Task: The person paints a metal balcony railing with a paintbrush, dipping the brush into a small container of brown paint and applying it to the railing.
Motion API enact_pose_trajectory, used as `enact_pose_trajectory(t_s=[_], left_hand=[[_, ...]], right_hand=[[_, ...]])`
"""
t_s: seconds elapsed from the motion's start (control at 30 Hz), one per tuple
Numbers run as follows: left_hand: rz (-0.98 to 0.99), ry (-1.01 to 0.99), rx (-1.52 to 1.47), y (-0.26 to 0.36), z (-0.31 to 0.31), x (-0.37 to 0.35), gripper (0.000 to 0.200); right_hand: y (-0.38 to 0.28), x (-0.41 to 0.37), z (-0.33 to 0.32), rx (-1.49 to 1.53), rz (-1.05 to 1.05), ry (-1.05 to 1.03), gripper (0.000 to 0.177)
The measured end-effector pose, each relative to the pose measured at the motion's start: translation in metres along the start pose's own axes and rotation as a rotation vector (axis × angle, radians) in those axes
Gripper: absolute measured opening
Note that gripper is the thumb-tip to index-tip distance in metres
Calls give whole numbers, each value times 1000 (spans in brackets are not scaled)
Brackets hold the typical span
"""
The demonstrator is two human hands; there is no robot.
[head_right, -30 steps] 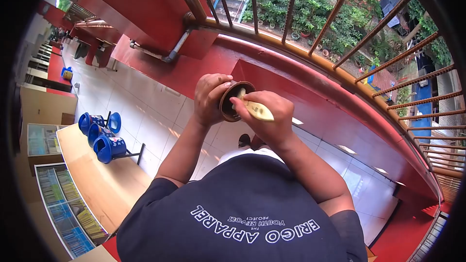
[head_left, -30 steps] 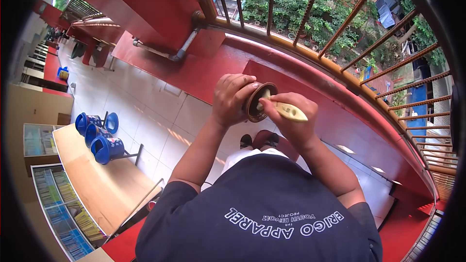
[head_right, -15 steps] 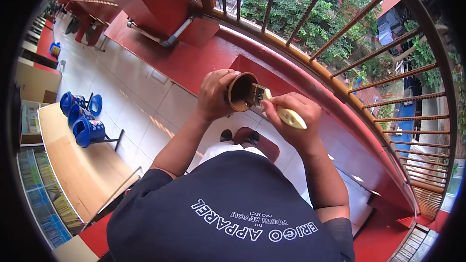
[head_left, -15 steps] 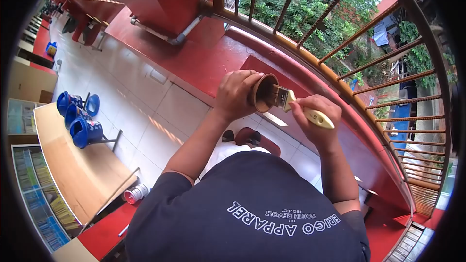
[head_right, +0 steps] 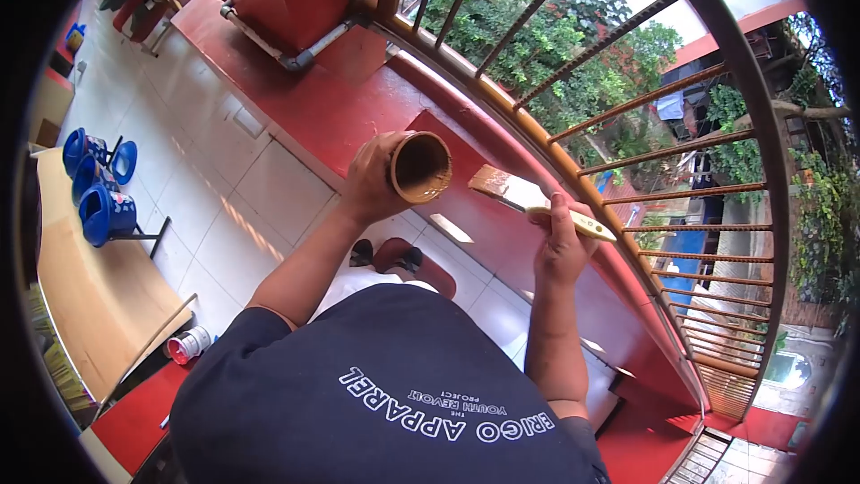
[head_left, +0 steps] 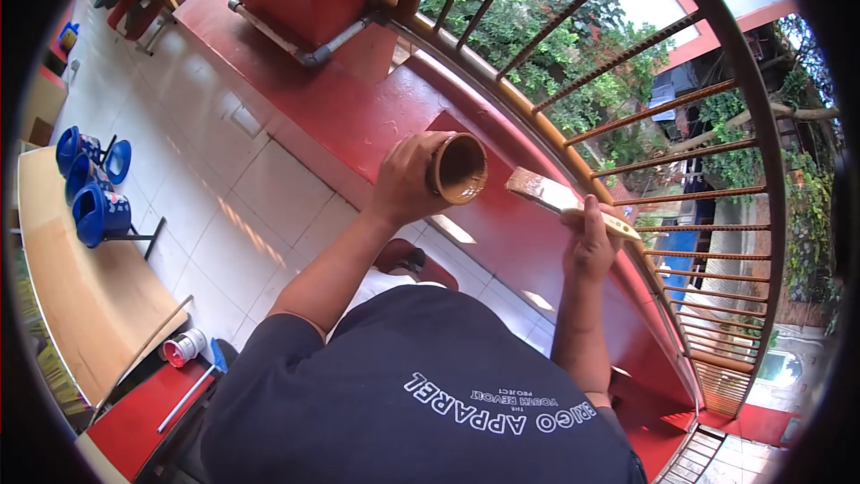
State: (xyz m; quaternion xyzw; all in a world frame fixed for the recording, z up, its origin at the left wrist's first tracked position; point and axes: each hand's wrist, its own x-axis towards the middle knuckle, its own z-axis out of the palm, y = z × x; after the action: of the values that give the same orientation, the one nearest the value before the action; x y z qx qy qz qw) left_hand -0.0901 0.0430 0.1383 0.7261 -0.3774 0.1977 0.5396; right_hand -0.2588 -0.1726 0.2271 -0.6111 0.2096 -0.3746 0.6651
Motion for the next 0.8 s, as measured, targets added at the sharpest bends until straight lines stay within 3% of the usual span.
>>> enact_pose_trajectory(t_s=[0.13,0.17,0.27,0.4,0.57,0.7,0.8], left_hand=[[-1,-8,3,-5,3,1,84],[-3,-9,0,-6,3,0,84],[-13,-24,-5,-13,5,-4,84],[-57,-27,6,-35,8,-16,93],[-98,-38,55,-78,4,-31,97],[-142,-65,109,-111,9,-37,99],[-262,-71,123,-125,15,-42,101]], right_hand=[[7,-2,7,482,502,302,11],[8,-4,10,483,564,350,14],[3,-8,22,526,695,416,17],[-7,-7,17,656,682,325,16],[-80,25,-10,806,384,133,18],[-190,80,-42,839,-24,97,15],[-282,137,-62,667,-276,58,13]])
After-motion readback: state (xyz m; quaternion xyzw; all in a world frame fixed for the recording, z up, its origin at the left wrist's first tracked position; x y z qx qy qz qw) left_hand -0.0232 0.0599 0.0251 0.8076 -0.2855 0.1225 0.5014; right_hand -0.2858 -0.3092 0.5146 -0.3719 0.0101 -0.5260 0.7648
